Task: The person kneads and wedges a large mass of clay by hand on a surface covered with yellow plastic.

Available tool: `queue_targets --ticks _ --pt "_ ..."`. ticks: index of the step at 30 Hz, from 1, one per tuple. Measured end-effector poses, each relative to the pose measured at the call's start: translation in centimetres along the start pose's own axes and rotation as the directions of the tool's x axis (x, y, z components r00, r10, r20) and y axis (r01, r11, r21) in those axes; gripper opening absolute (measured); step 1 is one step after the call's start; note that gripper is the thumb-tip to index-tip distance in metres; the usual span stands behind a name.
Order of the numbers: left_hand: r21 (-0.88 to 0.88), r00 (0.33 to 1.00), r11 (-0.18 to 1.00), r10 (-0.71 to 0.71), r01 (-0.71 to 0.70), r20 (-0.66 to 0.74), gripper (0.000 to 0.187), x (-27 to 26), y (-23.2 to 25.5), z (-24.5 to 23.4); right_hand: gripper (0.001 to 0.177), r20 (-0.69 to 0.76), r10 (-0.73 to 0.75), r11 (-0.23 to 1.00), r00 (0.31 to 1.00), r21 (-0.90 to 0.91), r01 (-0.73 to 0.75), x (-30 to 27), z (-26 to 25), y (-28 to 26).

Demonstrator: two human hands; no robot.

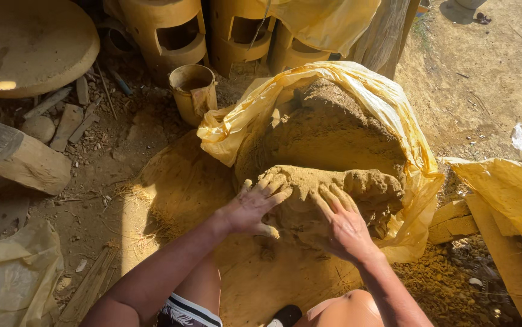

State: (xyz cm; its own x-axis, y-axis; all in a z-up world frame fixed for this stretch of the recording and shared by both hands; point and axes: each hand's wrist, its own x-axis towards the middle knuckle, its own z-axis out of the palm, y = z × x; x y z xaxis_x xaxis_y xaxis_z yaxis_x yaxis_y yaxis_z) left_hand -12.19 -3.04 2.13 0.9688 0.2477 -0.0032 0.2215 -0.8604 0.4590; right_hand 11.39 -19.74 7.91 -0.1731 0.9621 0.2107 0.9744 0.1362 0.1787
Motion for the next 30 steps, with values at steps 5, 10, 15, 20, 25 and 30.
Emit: queue_targets --ticks 5,10,15,20,25,30 --pt "-0.096 0.947 0.985 -0.162 0.141 -0.275 0.087 0.5 2.7 -1.9 0.030 -0.093 0.457 0.799 0.884 0.479 -0.363 1.3 -1.2 12.3" --pt "0.528 0.940 0.821 -0.031 0.218 -0.340 0.068 6.0 3.2 4.6 0.045 0.419 0.635 0.477 0.649 0.449 -0.756 -3.8 6.1 13.8" --pt "0.351 0.932 0.922 -0.027 0.163 -0.360 0.070 9.8 -0.6 3.8 0.105 -0.318 0.586 0.806 0.745 0.326 -0.495 -10.0 6.3 -2.1" --pt "0.272 0.960 0.951 -0.071 0.147 -0.270 0.054 15.1 -2.5 0.3 0.111 -0.221 0.679 0.731 0.700 0.291 -0.617 -8.4 10.3 3.3" --pt "0.075 0.923 0.977 -0.163 0.201 -0.347 0.043 19.5 -6.2 1.5 0.049 -0.260 0.765 0.640 0.589 0.407 -0.652 -6.5 12.8 11.2" --pt "0.065 0.847 0.961 -0.204 0.269 -0.492 0.038 18.2 -3.1 0.9 0.044 -0.303 0.769 0.639 0.563 0.362 -0.679 -6.3 14.4 12.6"
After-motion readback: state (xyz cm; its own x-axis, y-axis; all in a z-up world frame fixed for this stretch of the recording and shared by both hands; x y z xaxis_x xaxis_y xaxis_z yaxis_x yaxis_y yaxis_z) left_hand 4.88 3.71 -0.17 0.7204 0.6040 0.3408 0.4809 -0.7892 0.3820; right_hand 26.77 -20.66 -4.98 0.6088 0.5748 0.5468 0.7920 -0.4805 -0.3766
